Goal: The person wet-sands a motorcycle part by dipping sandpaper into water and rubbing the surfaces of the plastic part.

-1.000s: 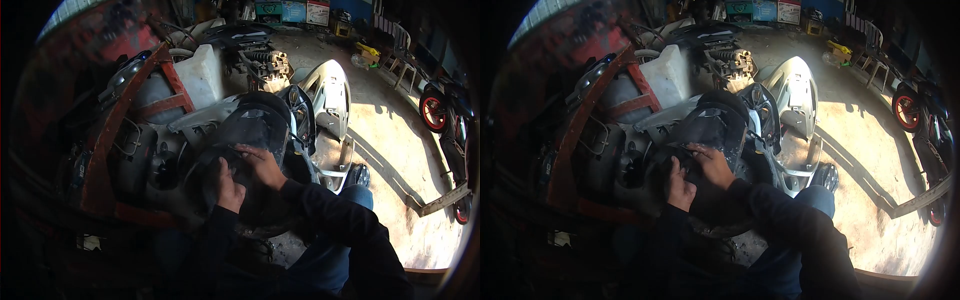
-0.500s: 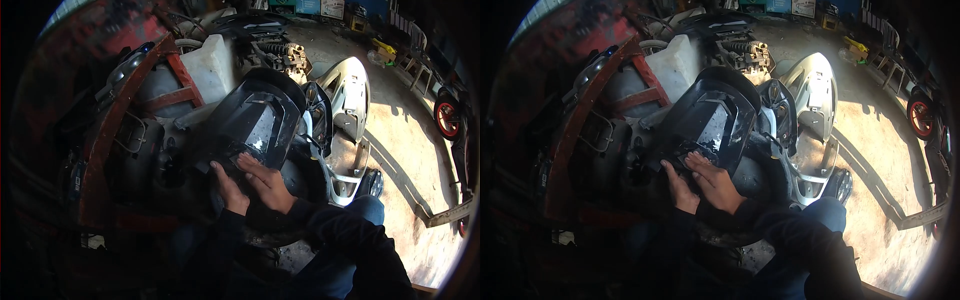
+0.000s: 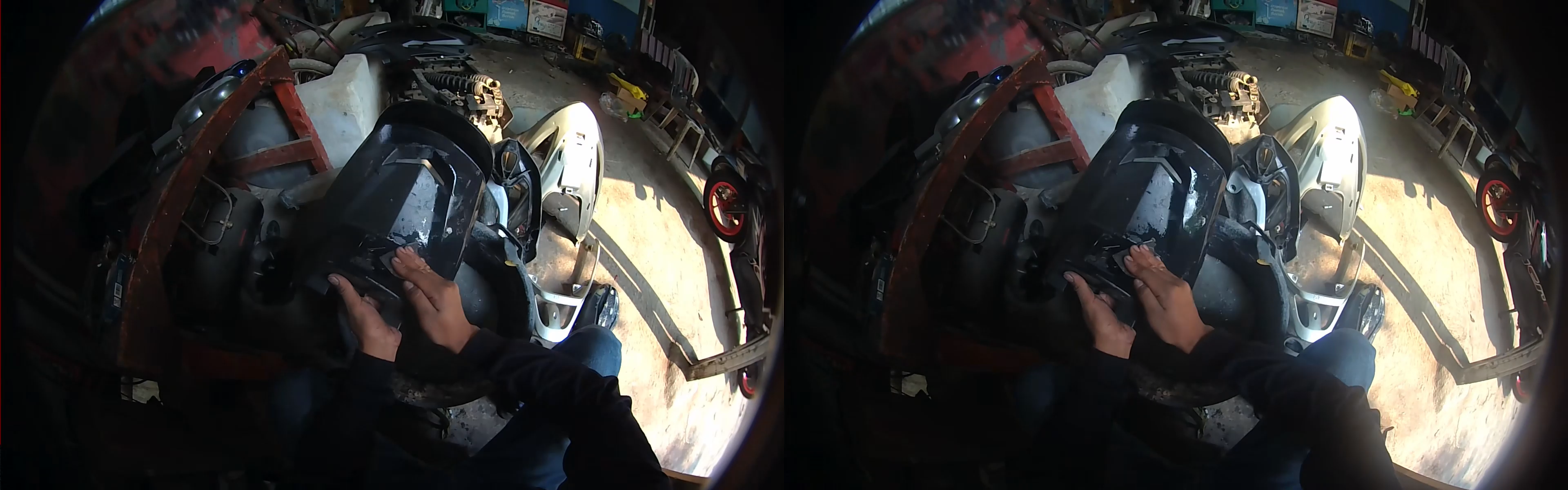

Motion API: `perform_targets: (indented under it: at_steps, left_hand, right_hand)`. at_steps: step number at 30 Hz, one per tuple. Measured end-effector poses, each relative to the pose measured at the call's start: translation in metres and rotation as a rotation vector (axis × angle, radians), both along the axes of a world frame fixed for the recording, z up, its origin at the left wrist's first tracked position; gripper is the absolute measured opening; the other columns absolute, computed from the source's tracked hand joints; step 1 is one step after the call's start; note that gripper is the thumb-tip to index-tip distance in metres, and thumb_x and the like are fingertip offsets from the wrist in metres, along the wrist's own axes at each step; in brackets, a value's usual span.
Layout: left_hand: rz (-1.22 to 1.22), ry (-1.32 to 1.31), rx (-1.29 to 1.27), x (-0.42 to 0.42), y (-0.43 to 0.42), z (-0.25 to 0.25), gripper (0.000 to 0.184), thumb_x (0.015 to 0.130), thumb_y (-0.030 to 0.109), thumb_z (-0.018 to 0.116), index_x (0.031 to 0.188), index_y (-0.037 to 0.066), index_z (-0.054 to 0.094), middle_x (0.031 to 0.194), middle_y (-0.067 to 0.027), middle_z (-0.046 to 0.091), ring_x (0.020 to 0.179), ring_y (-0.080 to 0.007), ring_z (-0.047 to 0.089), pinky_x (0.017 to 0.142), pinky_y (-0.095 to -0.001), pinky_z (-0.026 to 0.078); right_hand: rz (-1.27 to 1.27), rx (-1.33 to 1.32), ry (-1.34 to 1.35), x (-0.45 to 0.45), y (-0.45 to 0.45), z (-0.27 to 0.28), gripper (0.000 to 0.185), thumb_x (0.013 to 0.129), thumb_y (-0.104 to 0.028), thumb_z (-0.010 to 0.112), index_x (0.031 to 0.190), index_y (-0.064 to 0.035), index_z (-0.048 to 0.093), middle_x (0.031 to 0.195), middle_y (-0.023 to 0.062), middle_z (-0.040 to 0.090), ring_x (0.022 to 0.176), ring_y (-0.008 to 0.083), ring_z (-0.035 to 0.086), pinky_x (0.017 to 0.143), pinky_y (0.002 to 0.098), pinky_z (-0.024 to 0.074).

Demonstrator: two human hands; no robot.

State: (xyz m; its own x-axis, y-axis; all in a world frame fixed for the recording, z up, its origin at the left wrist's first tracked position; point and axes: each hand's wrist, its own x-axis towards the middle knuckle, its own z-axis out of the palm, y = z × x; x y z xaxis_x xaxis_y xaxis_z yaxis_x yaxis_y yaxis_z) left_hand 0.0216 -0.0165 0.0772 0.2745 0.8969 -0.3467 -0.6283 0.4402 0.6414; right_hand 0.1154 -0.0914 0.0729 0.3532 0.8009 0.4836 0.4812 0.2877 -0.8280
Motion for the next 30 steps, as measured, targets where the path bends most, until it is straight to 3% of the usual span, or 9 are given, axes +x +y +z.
perform_targets:
  at_steps: [5,7,13,15,19,26,29,30]
  left_hand:
    - [-0.012,0.022,-0.010,-0.003,0.000,0.020,0.078,0.092,0.070,0.040,0.137,0.007,0.045,0.132,-0.0121,0.054,0.118,-0.0232,0.056,0.102,-0.0359,0.044]
    - [0.031,0.051,0.016,0.003,-0.005,0.014,0.078,0.092,0.071,0.039,0.137,0.007,0.045,0.132,-0.0120,0.054,0.117,-0.0229,0.056,0.102,-0.0357,0.045]
    - [0.036,0.094,0.034,0.002,0.003,0.006,0.080,0.091,0.072,0.039,0.136,0.007,0.046,0.131,-0.0128,0.054,0.118,-0.0238,0.055,0.102,-0.0361,0.045]
    - [-0.020,-0.028,0.045,0.004,0.002,0.001,0.081,0.090,0.074,0.039,0.134,0.007,0.048,0.129,-0.0128,0.056,0.116,-0.0249,0.056,0.101,-0.0376,0.045]
    - [-0.030,0.041,0.023,0.004,-0.001,0.002,0.084,0.089,0.076,0.037,0.134,0.006,0.047,0.129,-0.0134,0.056,0.116,-0.0261,0.056,0.101,-0.0389,0.045]
    - [-0.133,-0.134,0.023,-0.001,0.003,-0.028,0.085,0.090,0.075,0.038,0.137,0.005,0.045,0.131,-0.0136,0.055,0.119,-0.0264,0.054,0.103,-0.0387,0.043]
    - [0.021,0.075,-0.025,-0.002,-0.003,0.008,0.084,0.090,0.073,0.039,0.139,0.005,0.043,0.133,-0.0129,0.053,0.120,-0.0258,0.052,0.104,-0.0380,0.042]
    - [0.017,0.032,0.012,-0.002,-0.002,0.007,0.083,0.091,0.073,0.039,0.139,0.005,0.043,0.134,-0.0124,0.052,0.119,-0.0252,0.053,0.104,-0.0375,0.043]
  right_hand:
    - [0.058,0.037,-0.068,-0.009,-0.025,-0.007,0.039,0.090,0.004,0.051,0.129,0.0056,0.055,0.137,0.0274,0.050,0.134,0.0381,0.043,0.114,0.0419,0.0312]
    - [-0.037,0.058,-0.057,0.002,-0.008,-0.005,0.038,0.091,0.003,0.051,0.129,0.0054,0.055,0.138,0.0271,0.050,0.136,0.0378,0.041,0.115,0.0424,0.0311]
    - [0.039,0.056,-0.014,-0.006,-0.020,0.002,0.034,0.092,0.001,0.051,0.126,0.0055,0.057,0.136,0.0260,0.051,0.134,0.0373,0.044,0.114,0.0409,0.0324]
    - [-0.055,0.022,0.060,0.006,-0.007,0.001,0.034,0.093,0.000,0.051,0.126,0.0056,0.057,0.138,0.0255,0.050,0.136,0.0364,0.042,0.115,0.0410,0.0314]
    - [-0.003,0.079,0.053,-0.018,-0.013,0.006,0.033,0.094,0.000,0.050,0.125,0.0068,0.057,0.135,0.0267,0.052,0.134,0.0367,0.044,0.115,0.0416,0.0307]
    - [0.024,0.050,0.027,-0.014,-0.012,0.008,0.033,0.093,0.002,0.048,0.124,0.0098,0.056,0.136,0.0276,0.051,0.135,0.0373,0.043,0.115,0.0416,0.0294]
    - [0.095,0.075,-0.047,-0.012,-0.026,0.002,0.032,0.093,0.002,0.048,0.122,0.0112,0.057,0.133,0.0288,0.053,0.132,0.0382,0.046,0.115,0.0417,0.0304]
    - [0.054,0.031,0.011,-0.004,-0.018,-0.001,0.033,0.092,0.002,0.048,0.123,0.0107,0.056,0.135,0.0283,0.052,0.134,0.0377,0.044,0.115,0.0418,0.0300]
